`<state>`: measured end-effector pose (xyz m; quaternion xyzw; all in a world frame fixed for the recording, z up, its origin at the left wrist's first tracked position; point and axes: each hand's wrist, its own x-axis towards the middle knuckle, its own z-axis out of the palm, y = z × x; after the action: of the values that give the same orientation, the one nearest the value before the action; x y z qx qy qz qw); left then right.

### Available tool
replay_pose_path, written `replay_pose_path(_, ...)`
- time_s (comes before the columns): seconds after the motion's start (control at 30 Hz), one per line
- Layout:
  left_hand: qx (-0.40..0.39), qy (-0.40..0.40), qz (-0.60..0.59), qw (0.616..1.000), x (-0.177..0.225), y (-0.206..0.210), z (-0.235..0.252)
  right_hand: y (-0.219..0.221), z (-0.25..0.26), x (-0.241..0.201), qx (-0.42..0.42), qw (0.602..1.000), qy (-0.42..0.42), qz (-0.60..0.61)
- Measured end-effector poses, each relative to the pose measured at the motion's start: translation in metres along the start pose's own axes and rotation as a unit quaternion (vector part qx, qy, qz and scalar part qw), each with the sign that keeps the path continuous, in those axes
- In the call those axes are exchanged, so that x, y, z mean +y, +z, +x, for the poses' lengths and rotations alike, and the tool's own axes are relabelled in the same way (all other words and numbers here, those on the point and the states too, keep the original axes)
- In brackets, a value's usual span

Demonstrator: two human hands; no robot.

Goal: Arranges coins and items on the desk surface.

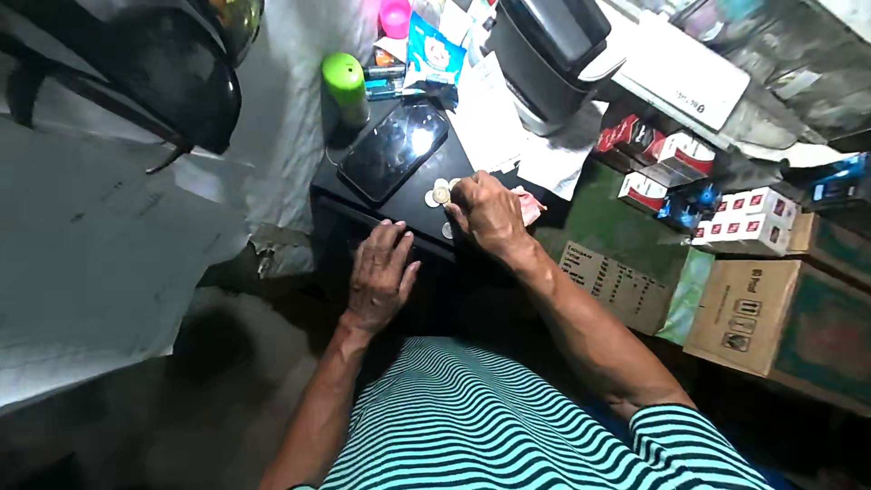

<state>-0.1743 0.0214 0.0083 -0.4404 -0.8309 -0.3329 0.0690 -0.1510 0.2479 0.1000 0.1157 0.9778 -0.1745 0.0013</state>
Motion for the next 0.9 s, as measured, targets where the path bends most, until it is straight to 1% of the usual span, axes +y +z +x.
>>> replay_pose_path(0.17, 0.008, 0.01, 0.02, 1.0, 0.001, -0.003, -0.015, -0.02, 0.01, -0.004, -0.114, 0.992, 0.046, 0.007)
replay_pose_path(0.37, 0.006, -0.017, 0.021, 1.0, 0.012, -0.015, -0.052, -0.032, 0.028, 0.004, -0.199, 0.979, 0.046, 0.022)
replay_pose_path(0.43, 0.007, -0.025, 0.019, 0.999, 0.017, -0.019, -0.065, -0.03, 0.029, 0.007, -0.203, 0.978, 0.038, 0.029)
replay_pose_path(0.5, 0.007, -0.031, 0.012, 0.999, 0.018, -0.023, -0.075, -0.031, 0.021, 0.01, -0.166, 0.985, 0.011, 0.048)
replay_pose_path(0.53, 0.005, -0.034, 0.008, 0.999, 0.017, -0.025, -0.079, -0.03, 0.013, 0.012, -0.125, 0.99, -0.011, 0.067)
replay_pose_path(0.63, -0.013, -0.034, -0.003, 0.999, 0.013, -0.034, -0.088, -0.02, -0.022, 0.015, 0.049, 0.992, -0.082, 0.078)
replay_pose_path(0.67, -0.021, -0.033, -0.008, 0.999, 0.012, -0.037, -0.09, -0.015, -0.037, 0.013, 0.088, 0.99, -0.096, 0.064)
replay_pose_path(0.7, -0.031, -0.031, -0.015, 0.999, 0.011, -0.04, -0.094, -0.01, -0.053, 0.007, 0.104, 0.989, -0.093, 0.046)
replay_pose_path(0.77, -0.044, -0.019, -0.027, 0.998, 0.008, -0.046, -0.097, -0.002, -0.084, -0.009, 0.084, 0.995, -0.056, 0.012)
replay_pose_path(0.83, -0.049, -0.003, -0.036, 0.998, 0.003, -0.052, -0.099, 0.006, -0.098, -0.019, 0.054, 0.998, -0.016, -0.022)
replay_pose_path(0.9, -0.053, 0.012, -0.047, 0.997, -0.003, -0.057, -0.1, 0.012, -0.102, -0.023, 0.038, 0.998, 0.023, -0.037)
